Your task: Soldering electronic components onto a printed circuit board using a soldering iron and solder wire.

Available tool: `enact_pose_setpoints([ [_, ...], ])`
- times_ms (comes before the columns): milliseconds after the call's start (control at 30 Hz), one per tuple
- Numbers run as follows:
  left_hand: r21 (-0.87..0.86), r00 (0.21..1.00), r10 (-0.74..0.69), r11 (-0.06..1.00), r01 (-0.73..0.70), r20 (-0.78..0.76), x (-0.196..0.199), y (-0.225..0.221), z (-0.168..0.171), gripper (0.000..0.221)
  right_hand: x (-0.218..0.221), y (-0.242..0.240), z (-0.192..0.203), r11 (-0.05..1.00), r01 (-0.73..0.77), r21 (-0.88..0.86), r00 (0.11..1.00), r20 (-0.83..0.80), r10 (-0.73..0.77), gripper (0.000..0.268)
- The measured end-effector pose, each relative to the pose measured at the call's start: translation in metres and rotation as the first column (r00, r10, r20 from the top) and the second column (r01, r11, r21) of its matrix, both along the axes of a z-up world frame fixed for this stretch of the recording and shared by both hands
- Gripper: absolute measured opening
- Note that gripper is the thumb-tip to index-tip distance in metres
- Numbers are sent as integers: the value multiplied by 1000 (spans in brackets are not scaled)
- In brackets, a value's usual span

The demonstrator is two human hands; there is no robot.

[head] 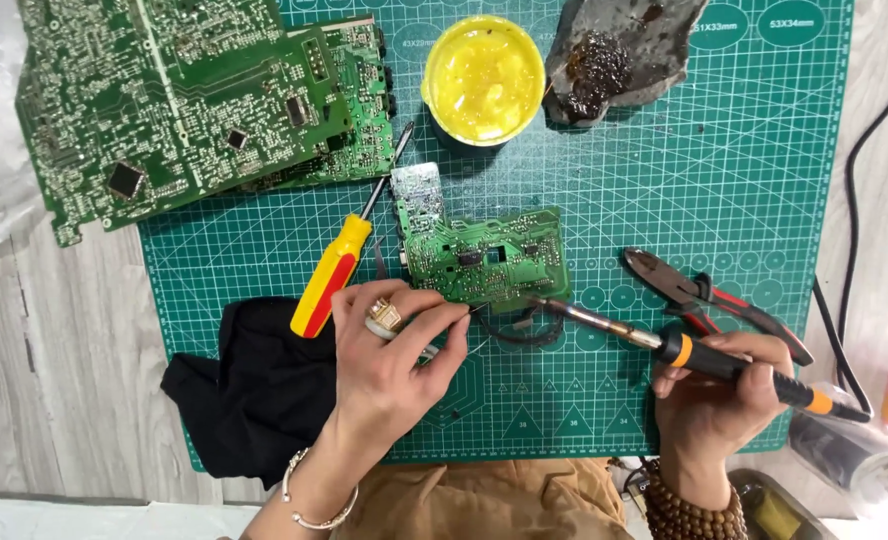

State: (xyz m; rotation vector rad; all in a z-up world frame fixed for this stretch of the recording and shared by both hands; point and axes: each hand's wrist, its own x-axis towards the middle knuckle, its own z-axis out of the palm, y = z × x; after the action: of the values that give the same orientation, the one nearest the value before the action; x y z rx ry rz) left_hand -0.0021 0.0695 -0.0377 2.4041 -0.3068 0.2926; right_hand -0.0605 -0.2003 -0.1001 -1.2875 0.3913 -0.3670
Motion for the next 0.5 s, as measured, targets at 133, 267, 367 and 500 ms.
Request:
enact_pose_setpoints([
  [133,-13,1000,15,1000,-15,-9,1,-1,-2,22,6,6,10,999,-21,-46,999,-26,20,29],
  [267,-1,999,22,1000,-22,-36,2,-2,-3,22,13,9,14,992,-62,-107,998,-14,61,25],
  [367,-28,998,12,999,-14,-66,5,-3,-4,19,13,6,11,995,-51,-90,999,-24,49,25],
  [500,-62,993,32,997,-39,-114,3,-4,-9,14,13,6,15,987,-67,-145,996,-61,58,29],
])
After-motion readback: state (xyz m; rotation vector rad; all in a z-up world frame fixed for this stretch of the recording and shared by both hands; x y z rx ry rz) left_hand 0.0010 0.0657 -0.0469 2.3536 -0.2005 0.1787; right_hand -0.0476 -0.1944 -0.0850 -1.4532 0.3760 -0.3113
